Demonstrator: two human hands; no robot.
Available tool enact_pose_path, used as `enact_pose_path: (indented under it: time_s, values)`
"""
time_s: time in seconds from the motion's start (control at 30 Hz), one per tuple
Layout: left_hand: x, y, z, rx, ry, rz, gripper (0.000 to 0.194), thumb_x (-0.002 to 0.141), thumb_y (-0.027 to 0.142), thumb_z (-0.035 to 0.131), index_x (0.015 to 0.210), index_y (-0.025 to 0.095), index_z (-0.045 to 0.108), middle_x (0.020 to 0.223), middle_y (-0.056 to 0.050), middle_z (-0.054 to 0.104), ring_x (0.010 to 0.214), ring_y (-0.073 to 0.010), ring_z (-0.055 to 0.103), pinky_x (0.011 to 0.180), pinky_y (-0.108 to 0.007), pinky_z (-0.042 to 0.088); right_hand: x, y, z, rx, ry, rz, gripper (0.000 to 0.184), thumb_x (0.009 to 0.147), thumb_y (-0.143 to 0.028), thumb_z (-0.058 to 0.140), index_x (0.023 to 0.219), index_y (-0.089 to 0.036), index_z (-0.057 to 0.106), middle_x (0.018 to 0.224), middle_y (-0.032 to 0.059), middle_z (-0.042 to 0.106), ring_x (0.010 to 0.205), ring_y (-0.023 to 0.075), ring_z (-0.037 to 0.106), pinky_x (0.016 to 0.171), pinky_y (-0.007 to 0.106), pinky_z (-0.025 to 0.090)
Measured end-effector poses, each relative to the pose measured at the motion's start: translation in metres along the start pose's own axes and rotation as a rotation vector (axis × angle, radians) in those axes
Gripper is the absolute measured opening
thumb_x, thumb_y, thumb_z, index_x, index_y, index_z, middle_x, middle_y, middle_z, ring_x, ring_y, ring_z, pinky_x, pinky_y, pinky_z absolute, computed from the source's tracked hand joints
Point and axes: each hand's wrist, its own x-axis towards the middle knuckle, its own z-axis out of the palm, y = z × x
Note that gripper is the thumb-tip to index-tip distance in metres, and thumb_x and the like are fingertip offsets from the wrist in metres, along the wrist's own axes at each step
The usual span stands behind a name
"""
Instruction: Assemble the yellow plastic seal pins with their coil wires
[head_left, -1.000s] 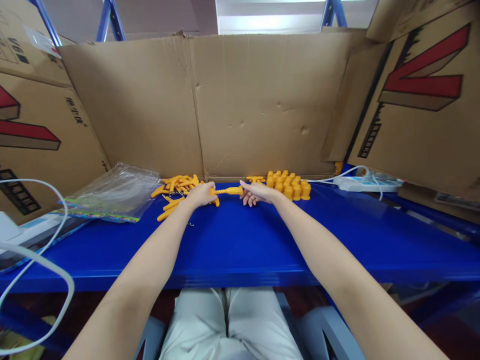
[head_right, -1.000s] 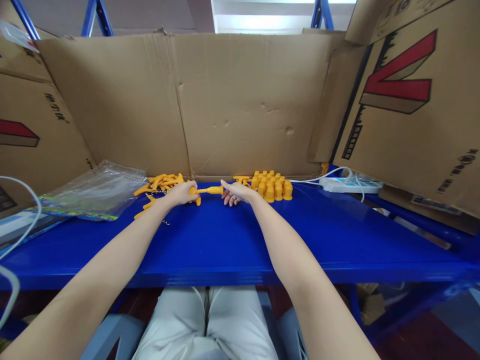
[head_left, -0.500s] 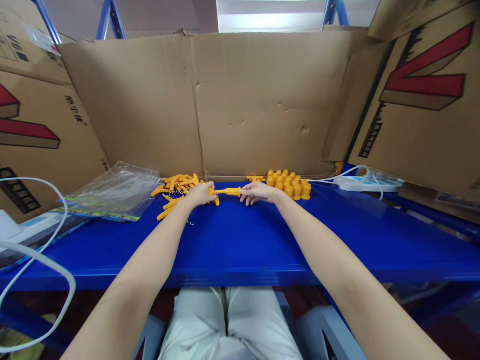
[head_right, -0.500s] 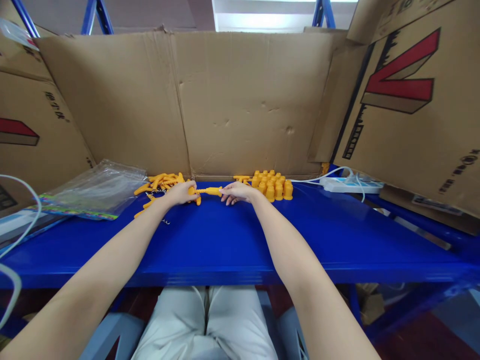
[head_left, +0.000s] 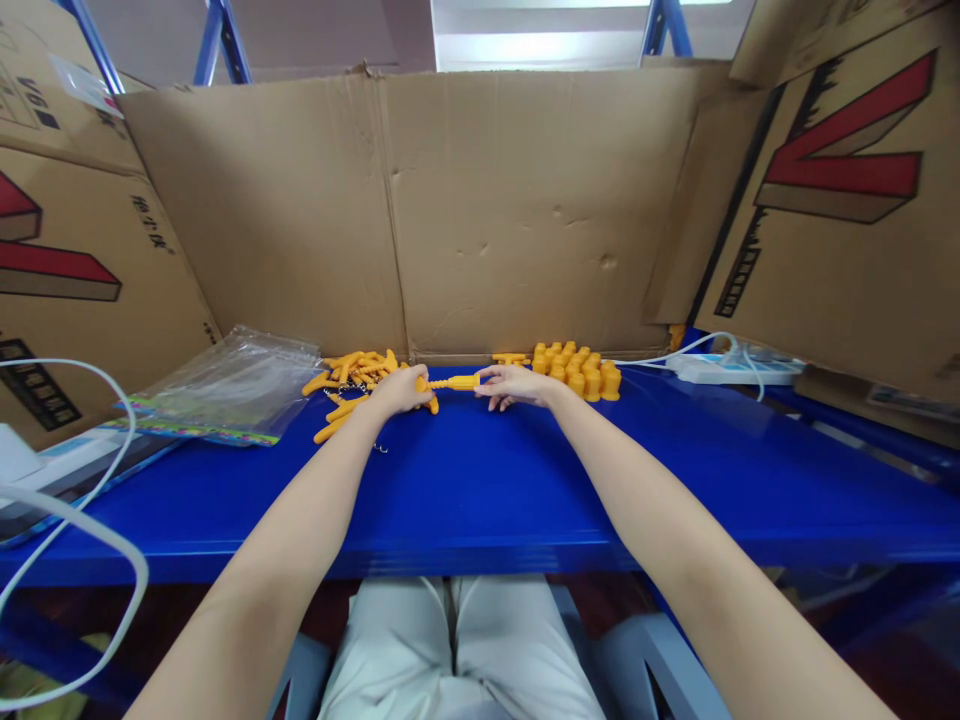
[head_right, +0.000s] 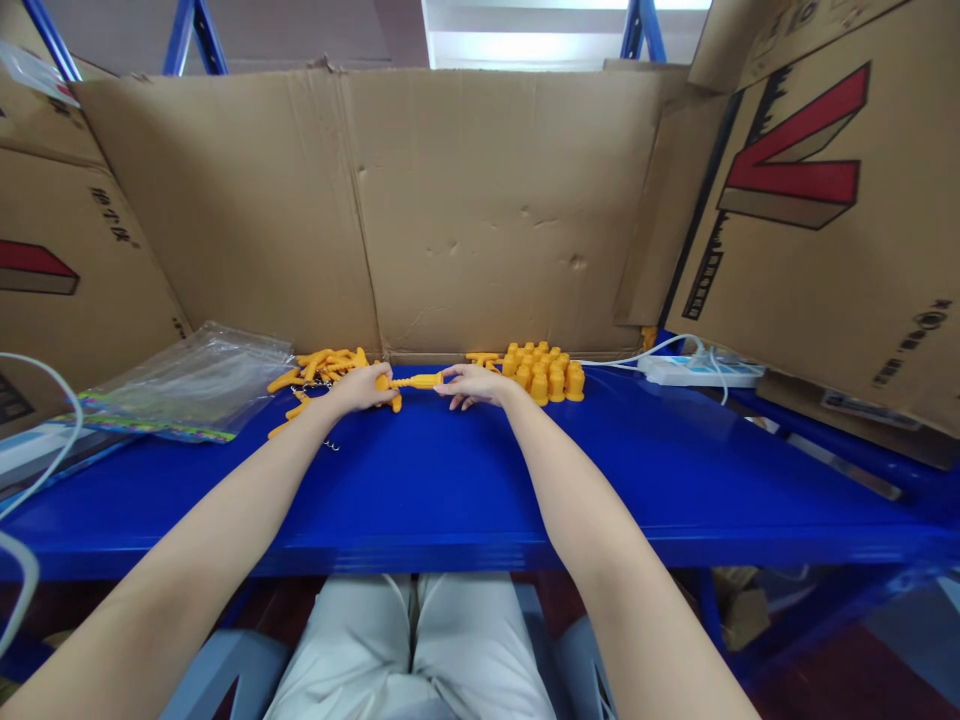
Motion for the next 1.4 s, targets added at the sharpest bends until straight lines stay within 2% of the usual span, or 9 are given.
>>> enact_pose_path:
  time_s: [0.1,0.3,0.5,0.77,0.83,0.93,1.0,1.2,1.4]
  values:
    - [0.000,0.000,-0.001,0.004,0.007,-0.004,0.024,0.076,0.035,0.058,0.096,0.022,0.055,0.085,-0.002,0.071,0.078,-0.0196,0.064,0.060,-0.026,0.037,0.001,0.003,-0.001,-0.036,-0.004,-0.045,0.051,0.074,-0.020,0.078,0.115,-0.022,0.048,0.109,0.0044,0.065,0.061,0.0064,0.064,0.048,0.015,0.048]
    - [-0.001,0.001,-0.001,-0.006,0.010,0.000,0.024,0.076,0.035,0.058,0.096,0.022,0.056,0.084,-0.002,0.071,0.078,-0.0198,0.064,0.061,-0.026,0.037,0.005,0.003,0.001,-0.102,0.073,-0.110,0.040,0.074,-0.014,0.075,0.102,-0.020,0.048,0.106,0.0037,0.065,0.058,0.0057,0.063,0.047,0.015,0.046]
    - [-0.002,0.001,-0.002,0.003,0.008,-0.007,0.024,0.076,0.035,0.057,0.096,0.022,0.055,0.083,-0.002,0.070,0.076,-0.0200,0.063,0.060,-0.026,0.036,0.004,0.000,0.003,-0.116,0.099,-0.112,0.037,0.074,-0.020,0.077,0.102,-0.018,0.054,0.103,0.0064,0.069,0.058,0.0065,0.063,0.048,0.015,0.045]
    - [-0.003,0.002,-0.004,0.042,0.014,-0.007,0.025,0.076,0.035,0.058,0.097,0.022,0.056,0.086,-0.004,0.070,0.080,-0.0216,0.064,0.061,-0.027,0.036,-0.001,-0.004,0.004,-0.181,0.061,-0.125,0.025,0.087,-0.035,0.066,0.100,-0.014,0.066,0.104,0.0108,0.072,0.061,0.0066,0.064,0.047,0.012,0.045]
    - [-0.003,0.002,-0.004,0.041,0.013,-0.015,0.025,0.076,0.036,0.057,0.098,0.022,0.056,0.086,-0.004,0.070,0.080,-0.0217,0.064,0.061,-0.027,0.036,0.001,-0.002,0.003,-0.174,0.055,-0.113,0.033,0.085,-0.032,0.068,0.113,-0.015,0.063,0.111,0.0114,0.070,0.061,0.0063,0.065,0.046,0.012,0.045]
    - [-0.003,0.003,-0.004,0.038,0.013,-0.020,0.026,0.077,0.036,0.057,0.099,0.022,0.056,0.087,-0.004,0.070,0.080,-0.0219,0.064,0.061,-0.027,0.036,0.005,0.002,0.001,-0.147,0.047,-0.113,0.065,0.076,-0.023,0.076,0.135,-0.022,0.049,0.127,0.0126,0.062,0.063,0.0066,0.066,0.048,0.013,0.048]
    - [-0.003,0.003,-0.004,0.045,0.017,-0.016,0.027,0.077,0.036,0.057,0.099,0.022,0.056,0.087,-0.004,0.070,0.080,-0.0221,0.064,0.062,-0.027,0.036,0.009,0.004,0.001,-0.145,0.056,-0.123,0.075,0.072,-0.018,0.079,0.139,-0.026,0.045,0.132,0.0131,0.058,0.062,0.0061,0.066,0.048,0.013,0.049]
    - [-0.004,0.003,-0.004,0.046,0.013,-0.022,0.025,0.076,0.035,0.057,0.098,0.023,0.056,0.085,-0.003,0.070,0.081,-0.0216,0.064,0.061,-0.027,0.036,0.014,0.003,0.004,-0.170,0.101,-0.145,0.056,0.074,-0.013,0.075,0.127,-0.022,0.058,0.122,0.0103,0.065,0.057,0.0046,0.064,0.045,0.011,0.046]
    - [-0.003,0.003,-0.005,0.042,0.015,-0.027,0.026,0.075,0.036,0.059,0.098,0.023,0.056,0.086,-0.003,0.070,0.083,-0.0224,0.064,0.064,-0.027,0.037,0.011,0.002,0.005,-0.196,0.104,-0.144,0.055,0.077,-0.016,0.074,0.129,-0.020,0.057,0.115,0.0099,0.068,0.059,0.0061,0.065,0.047,0.012,0.047]
